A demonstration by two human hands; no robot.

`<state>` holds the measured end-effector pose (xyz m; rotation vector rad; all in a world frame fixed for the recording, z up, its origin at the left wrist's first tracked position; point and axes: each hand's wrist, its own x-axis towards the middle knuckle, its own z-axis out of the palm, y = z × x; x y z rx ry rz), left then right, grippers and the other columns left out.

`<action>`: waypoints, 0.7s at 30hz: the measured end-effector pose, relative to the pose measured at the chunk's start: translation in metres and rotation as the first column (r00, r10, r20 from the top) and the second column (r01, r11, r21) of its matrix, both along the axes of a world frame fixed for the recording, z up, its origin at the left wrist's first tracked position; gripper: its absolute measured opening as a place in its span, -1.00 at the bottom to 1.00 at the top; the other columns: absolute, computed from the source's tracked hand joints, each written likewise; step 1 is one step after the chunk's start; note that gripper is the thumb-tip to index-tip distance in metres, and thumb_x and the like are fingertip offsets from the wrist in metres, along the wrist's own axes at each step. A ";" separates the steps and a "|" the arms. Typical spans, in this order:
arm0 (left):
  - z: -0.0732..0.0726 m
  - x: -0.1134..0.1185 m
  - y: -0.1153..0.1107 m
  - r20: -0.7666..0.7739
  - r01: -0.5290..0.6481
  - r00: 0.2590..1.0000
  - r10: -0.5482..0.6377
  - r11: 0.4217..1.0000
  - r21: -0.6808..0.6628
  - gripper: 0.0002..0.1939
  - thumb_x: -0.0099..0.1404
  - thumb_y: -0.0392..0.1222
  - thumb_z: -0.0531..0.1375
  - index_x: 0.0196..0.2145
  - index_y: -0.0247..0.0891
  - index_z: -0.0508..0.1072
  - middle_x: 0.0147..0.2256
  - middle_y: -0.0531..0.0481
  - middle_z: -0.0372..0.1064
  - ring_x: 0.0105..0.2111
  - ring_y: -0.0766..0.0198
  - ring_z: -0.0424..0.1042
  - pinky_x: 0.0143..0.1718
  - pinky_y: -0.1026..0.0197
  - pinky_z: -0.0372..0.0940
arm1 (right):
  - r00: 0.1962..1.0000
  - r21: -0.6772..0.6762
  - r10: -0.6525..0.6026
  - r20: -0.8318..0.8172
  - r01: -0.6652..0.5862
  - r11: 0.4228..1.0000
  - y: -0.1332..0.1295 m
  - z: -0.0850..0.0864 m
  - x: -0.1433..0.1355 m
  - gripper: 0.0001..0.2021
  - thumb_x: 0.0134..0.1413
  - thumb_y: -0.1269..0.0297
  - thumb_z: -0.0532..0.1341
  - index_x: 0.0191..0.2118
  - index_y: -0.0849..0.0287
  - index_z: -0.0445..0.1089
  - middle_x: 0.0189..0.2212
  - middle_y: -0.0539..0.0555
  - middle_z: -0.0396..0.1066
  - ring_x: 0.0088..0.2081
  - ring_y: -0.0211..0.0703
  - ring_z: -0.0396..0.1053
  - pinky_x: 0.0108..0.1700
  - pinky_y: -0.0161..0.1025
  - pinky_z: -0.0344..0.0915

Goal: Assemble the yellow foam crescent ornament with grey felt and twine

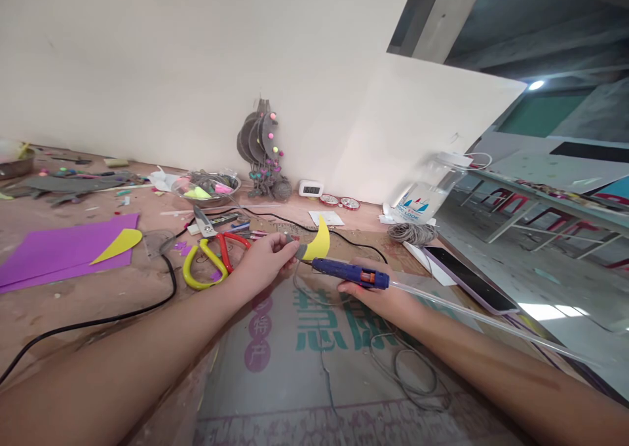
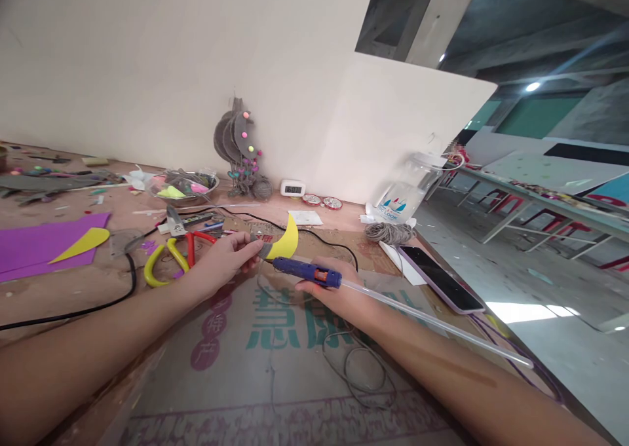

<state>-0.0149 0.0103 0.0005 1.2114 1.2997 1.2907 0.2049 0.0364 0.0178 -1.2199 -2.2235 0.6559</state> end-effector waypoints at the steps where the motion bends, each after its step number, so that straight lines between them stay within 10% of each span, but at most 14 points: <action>1: 0.000 0.000 0.000 0.006 -0.002 1.000 0.002 1.000 -0.002 -0.63 0.07 0.08 0.18 -0.59 -0.25 0.18 -0.66 0.14 0.23 -0.67 0.45 0.16 -0.61 0.38 0.07 | 1.000 0.009 0.004 0.002 -0.004 1.000 0.000 0.000 0.000 -0.65 -0.20 -0.07 0.25 -0.53 0.16 0.29 -0.58 0.00 0.29 -0.47 -0.20 0.25 -0.46 -0.33 0.20; 21: 0.000 0.001 0.001 -0.018 0.010 1.000 -0.009 1.000 0.020 -0.64 0.09 0.07 0.16 -0.58 -0.25 0.19 -0.65 0.13 0.24 -0.65 0.43 0.19 -0.60 0.36 0.08 | 0.998 -0.010 0.050 0.044 -0.050 0.999 0.003 -0.002 0.004 -0.63 -0.12 -0.08 0.21 -0.53 0.16 0.27 -0.58 -0.03 0.26 -0.50 -0.25 0.22 -0.48 -0.36 0.17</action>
